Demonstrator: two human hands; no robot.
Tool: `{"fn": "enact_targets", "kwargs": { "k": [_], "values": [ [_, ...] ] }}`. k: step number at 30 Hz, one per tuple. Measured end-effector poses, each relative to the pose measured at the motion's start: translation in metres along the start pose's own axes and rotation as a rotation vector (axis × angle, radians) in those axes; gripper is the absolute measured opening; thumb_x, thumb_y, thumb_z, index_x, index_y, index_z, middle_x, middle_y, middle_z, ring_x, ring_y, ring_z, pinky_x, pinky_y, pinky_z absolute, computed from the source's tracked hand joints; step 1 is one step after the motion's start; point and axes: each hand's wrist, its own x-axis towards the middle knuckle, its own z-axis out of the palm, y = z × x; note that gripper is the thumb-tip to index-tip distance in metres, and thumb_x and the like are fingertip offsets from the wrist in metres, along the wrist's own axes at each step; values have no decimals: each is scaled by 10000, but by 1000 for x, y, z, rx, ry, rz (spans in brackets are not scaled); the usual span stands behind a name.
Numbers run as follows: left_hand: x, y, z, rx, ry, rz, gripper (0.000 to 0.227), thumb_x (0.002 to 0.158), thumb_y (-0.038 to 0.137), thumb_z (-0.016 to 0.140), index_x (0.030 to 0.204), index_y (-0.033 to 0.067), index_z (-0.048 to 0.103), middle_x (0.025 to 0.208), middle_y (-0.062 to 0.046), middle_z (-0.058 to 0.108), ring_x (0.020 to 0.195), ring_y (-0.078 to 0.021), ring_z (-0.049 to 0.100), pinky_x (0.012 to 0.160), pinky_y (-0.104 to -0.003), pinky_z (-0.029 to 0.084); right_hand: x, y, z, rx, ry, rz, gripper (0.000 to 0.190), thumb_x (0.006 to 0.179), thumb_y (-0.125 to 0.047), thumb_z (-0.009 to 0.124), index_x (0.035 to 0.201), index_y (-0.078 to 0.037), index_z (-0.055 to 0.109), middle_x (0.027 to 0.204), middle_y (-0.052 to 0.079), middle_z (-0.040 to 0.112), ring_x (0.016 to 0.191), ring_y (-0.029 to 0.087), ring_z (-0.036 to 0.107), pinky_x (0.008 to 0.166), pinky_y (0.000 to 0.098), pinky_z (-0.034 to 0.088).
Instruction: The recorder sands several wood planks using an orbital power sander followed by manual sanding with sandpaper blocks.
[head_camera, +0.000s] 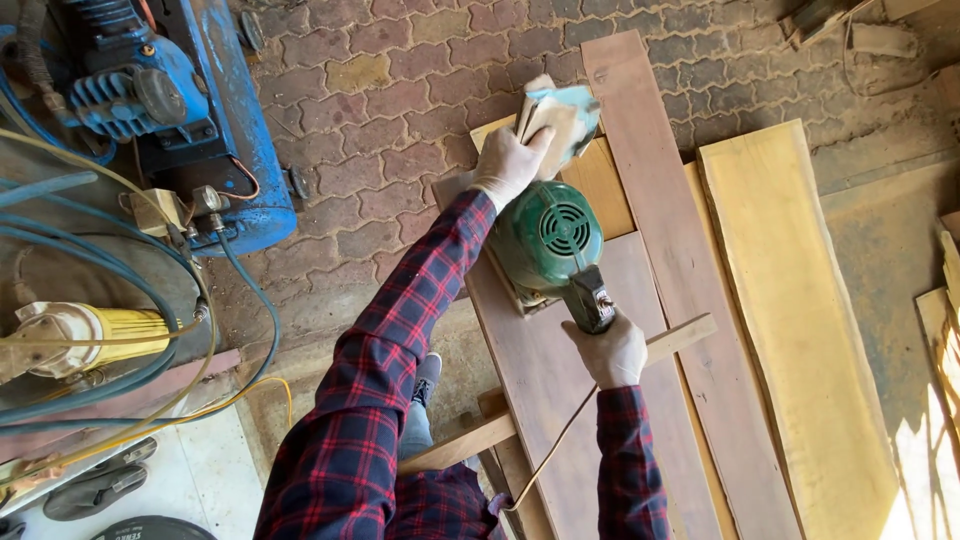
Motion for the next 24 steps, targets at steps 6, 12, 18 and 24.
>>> {"fn": "enact_targets", "kwargs": {
  "k": [6, 12, 18, 24],
  "values": [
    [28, 6, 3, -75, -28, 109, 480, 856, 473, 691, 790, 4, 768, 686, -195, 743, 618, -310, 759, 549, -414, 602, 14, -23, -4, 34, -46, 92, 513, 649, -400, 898, 1020, -74, 760, 853, 170, 772, 768, 323, 759, 724, 456, 590],
    [52, 12, 14, -23, -93, 53, 489, 851, 490, 698, 783, 11, 771, 718, -195, 753, 640, -313, 771, 587, -423, 622, 29, -31, -5, 26, -40, 126, 518, 664, -388, 902, 1059, -86, 756, 900, 166, 772, 798, 324, 756, 749, 457, 586],
    [67, 10, 10, -28, -81, 74, 482, 841, 490, 718, 799, 14, 779, 722, -194, 758, 657, -313, 767, 596, -431, 605, 46, -38, -7, 23, -51, 112, 534, 654, -383, 910, 1082, -103, 756, 907, 158, 775, 812, 323, 751, 756, 460, 579],
    [71, 10, -7, -53, -80, 20, 455, 830, 469, 716, 822, 18, 773, 728, -182, 764, 652, -301, 775, 578, -414, 605, 49, -49, -2, 48, -78, 105, 529, 654, -367, 905, 1099, -128, 750, 915, 130, 776, 802, 297, 763, 758, 436, 590]
  ]
}}
